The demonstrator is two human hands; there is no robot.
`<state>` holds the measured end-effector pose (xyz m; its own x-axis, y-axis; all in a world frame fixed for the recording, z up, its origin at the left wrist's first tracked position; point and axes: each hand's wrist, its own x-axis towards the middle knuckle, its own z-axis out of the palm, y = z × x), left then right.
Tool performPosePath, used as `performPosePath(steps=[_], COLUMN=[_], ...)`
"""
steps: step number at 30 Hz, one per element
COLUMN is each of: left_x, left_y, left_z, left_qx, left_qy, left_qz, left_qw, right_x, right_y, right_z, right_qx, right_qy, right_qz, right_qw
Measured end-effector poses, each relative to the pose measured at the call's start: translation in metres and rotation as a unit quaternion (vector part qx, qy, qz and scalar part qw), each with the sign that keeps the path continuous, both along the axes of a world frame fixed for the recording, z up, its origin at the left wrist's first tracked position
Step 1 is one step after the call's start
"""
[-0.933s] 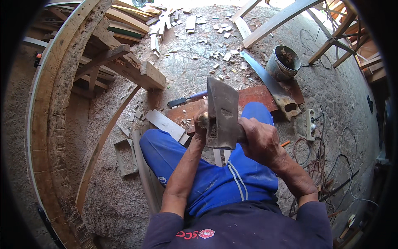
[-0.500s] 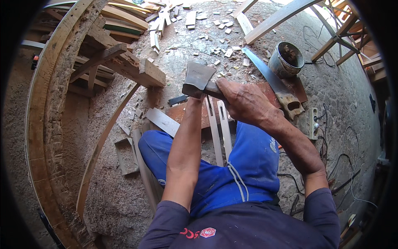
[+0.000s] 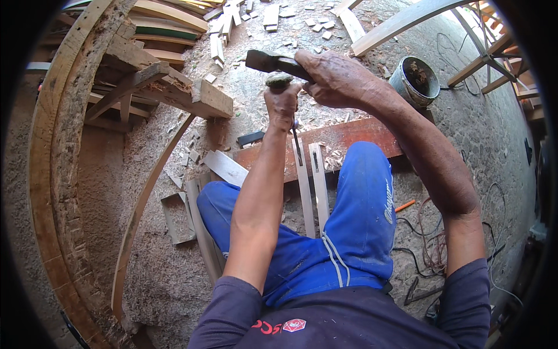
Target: The person sits on the floor and uses a chisel and mallet to carve grooves into a wooden plank. They repeatedly strike the chisel to remove wood, then inspect the plank and reposition it to continue carving.
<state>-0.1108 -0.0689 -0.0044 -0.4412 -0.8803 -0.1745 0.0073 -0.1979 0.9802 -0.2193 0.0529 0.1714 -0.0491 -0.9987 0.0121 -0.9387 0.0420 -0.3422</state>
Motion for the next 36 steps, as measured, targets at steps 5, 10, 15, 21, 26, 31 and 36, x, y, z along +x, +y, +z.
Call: performPosePath(steps=[5,10,15,21,26,31,36], left_x=[0.001,-0.012,-0.013,-0.019,-0.014,-0.017,-0.016], left_y=[0.023,-0.022,0.027,-0.006,0.037,-0.007,-0.012], left_z=[-0.021,-0.030,-0.028,-0.052,-0.027,-0.040,-0.053], left_qx=[-0.159,-0.046,-0.259,-0.227,-0.271,-0.149,-0.189], left_qy=[0.001,-0.022,-0.043,-0.107,-0.041,-0.119,-0.104], left_qz=[0.001,0.065,0.108,0.169,0.168,0.100,0.149], left_qw=[0.987,0.997,0.959,0.953,0.947,0.977,0.965], right_x=[-0.018,-0.015,-0.024,-0.018,-0.030,-0.027,-0.020], right_y=[-0.010,-0.036,-0.032,-0.039,-0.033,-0.014,-0.030], right_z=[-0.031,-0.014,-0.037,-0.028,-0.045,-0.060,-0.037], right_qx=[0.113,0.059,0.146,0.049,0.084,0.009,-0.010], right_qy=[0.010,0.025,0.041,0.020,0.017,-0.080,-0.022], right_qz=[0.046,0.030,0.040,0.042,-0.045,-0.072,-0.050], right_qw=[0.992,0.997,0.988,0.998,0.995,0.994,0.998])
